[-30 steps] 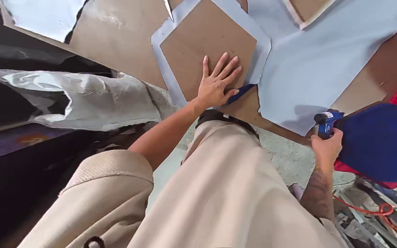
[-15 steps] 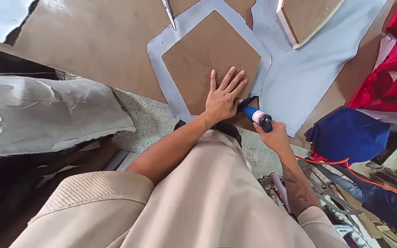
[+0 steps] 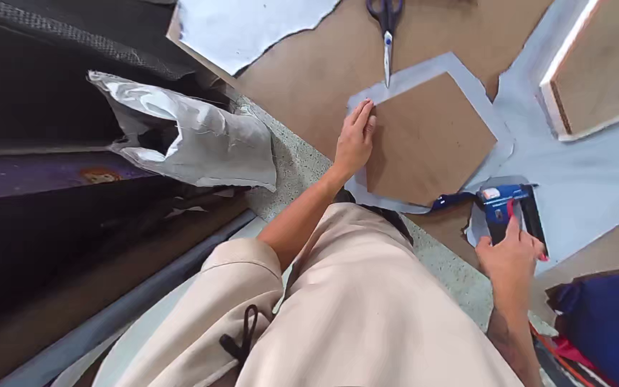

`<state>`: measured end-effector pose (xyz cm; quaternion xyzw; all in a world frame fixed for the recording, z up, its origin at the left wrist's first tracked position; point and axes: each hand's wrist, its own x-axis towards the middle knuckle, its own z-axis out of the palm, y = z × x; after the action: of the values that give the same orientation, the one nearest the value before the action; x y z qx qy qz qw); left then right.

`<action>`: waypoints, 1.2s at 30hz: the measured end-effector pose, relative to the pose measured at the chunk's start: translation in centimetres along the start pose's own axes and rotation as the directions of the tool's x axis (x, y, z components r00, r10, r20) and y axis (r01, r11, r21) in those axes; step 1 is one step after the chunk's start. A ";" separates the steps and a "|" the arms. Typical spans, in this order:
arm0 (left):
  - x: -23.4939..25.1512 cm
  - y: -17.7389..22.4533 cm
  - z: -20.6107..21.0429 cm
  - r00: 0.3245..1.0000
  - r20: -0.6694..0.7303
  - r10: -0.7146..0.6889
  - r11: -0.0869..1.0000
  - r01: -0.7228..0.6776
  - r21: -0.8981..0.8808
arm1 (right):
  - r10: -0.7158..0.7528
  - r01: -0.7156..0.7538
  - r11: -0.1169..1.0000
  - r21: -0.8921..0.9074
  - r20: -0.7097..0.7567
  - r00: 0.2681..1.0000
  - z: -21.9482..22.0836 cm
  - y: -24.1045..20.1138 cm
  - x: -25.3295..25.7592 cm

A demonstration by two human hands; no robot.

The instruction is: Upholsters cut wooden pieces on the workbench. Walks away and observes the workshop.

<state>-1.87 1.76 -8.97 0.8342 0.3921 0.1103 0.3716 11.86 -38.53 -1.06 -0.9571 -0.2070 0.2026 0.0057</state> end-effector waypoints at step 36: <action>-2.3 -4.7 0.1 0.925 0.178 0.335 0.897 -0.371 0.240 | 0.010 0.203 0.927 0.315 -0.562 0.827 1.5 -13.3 5.1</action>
<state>-6.08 1.96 -12.16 0.9397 0.2198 0.0663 0.2536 10.27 -24.46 -3.19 -0.9447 -0.2046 -0.0492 0.2514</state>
